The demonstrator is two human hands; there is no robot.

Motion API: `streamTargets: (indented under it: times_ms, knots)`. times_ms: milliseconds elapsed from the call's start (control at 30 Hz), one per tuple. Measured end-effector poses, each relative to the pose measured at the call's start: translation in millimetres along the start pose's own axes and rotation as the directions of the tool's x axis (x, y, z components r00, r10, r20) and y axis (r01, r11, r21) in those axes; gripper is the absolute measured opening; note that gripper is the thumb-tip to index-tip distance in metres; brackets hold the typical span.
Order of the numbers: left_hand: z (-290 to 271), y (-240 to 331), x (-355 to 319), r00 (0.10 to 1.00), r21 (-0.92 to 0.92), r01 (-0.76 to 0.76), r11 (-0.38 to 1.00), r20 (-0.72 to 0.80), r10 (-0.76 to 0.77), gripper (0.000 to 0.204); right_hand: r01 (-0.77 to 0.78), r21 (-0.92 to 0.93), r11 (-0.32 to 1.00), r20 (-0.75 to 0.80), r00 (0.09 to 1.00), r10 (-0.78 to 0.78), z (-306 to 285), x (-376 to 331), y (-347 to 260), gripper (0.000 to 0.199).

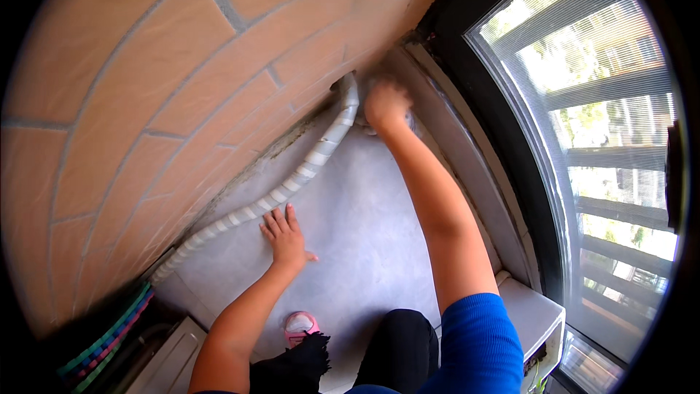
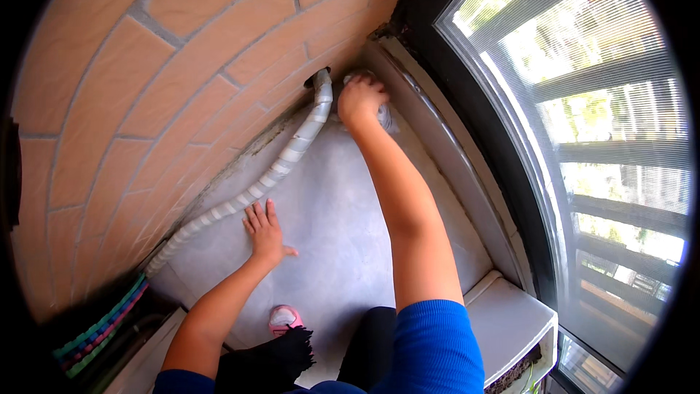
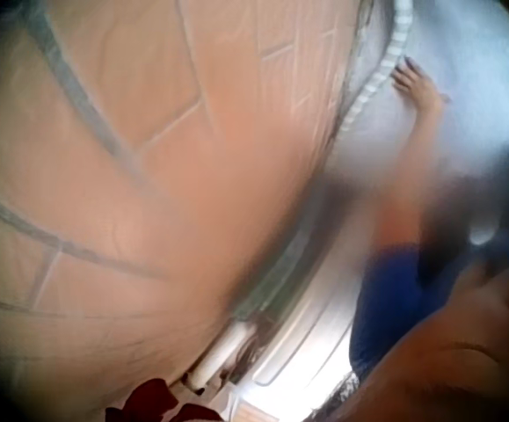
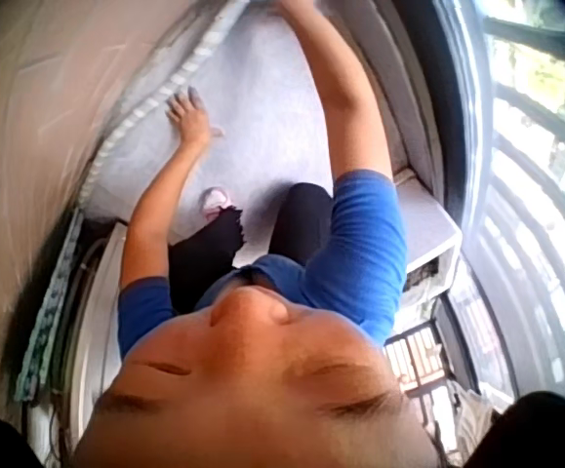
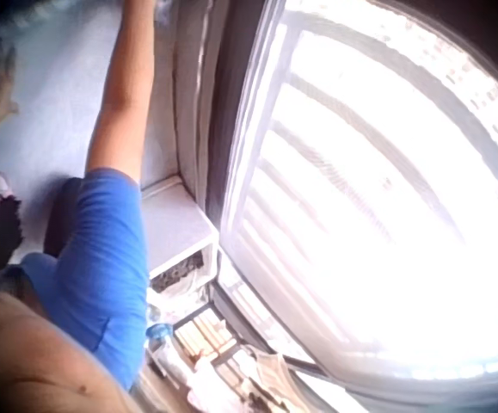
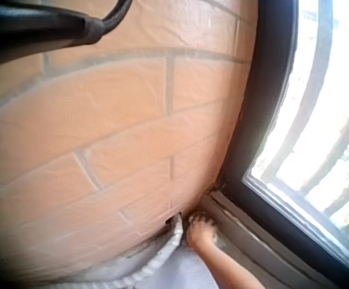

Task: The person cleans a balcony floor and window sill using a cloth. They start by picking up a cloth from the floor, then kneel to wipe the window sill and a nearby pipe, repeatedly folding the cloth to use a clean side.

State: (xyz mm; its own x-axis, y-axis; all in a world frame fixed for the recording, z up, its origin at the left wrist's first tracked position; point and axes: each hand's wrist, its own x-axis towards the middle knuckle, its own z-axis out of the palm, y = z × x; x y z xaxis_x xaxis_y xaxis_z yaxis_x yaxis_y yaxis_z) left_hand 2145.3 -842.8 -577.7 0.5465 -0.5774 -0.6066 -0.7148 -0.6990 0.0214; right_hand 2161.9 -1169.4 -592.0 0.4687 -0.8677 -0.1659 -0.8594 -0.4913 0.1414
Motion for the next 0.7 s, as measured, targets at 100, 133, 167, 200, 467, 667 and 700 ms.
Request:
streamTargets:
  times_ms: [100, 133, 167, 200, 467, 667, 700]
  knots:
    - [-1.4, 4.8, 1.2, 1.0, -0.004, -0.025, 1.0, -0.001, 0.025, 0.136, 0.19, -0.002, 0.982, -0.141, 0.972, -0.188, 16.3, 8.5, 17.2, 0.044]
    - [-0.8, 5.7, 0.5, 1.0, -0.006, -0.027, 1.0, 0.006, 0.027, 0.136, 0.164, 0.024, 0.986, -0.073, 0.984, -0.162, 17.8, 9.8, 21.0, 0.044]
    - [-0.9, 5.7, 0.5, 1.0, -0.007, -0.018, 1.0, 0.01, 0.018, 0.136, 0.089, 0.017, 0.996, 0.029, 0.996, -0.09, 10.1, 10.0, 16.9, 0.044]
    - [-0.8, 4.2, 0.1, 1.0, -0.009, -0.011, 1.0, 0.017, 0.011, 0.137, 0.014, 0.0, 1.0, 0.134, 0.991, -0.014, 2.3, 8.3, 9.5, 0.044]
    - [-1.2, 4.6, 0.2, 1.0, -0.005, 0.0, 1.0, 0.009, 0.0, 0.139, 0.144, 0.051, 0.988, 0.005, 0.989, -0.145, 12.8, 12.2, 18.7, 0.045]
    - [-1.0, 2.6, 0.5, 1.0, -0.007, 0.007, 1.0, 0.008, -0.007, 0.14, -0.027, 0.086, 0.996, 0.17, 0.985, 0.012, 21.5, -26.2, 55.2, 0.043]
    - [-0.9, 4.5, 0.7, 1.0, -0.007, 0.01, 1.0, 0.012, -0.01, 0.14, -0.07, 0.112, 0.991, 0.149, 0.987, 0.053, 27.6, -39.3, 67.6, 0.042]
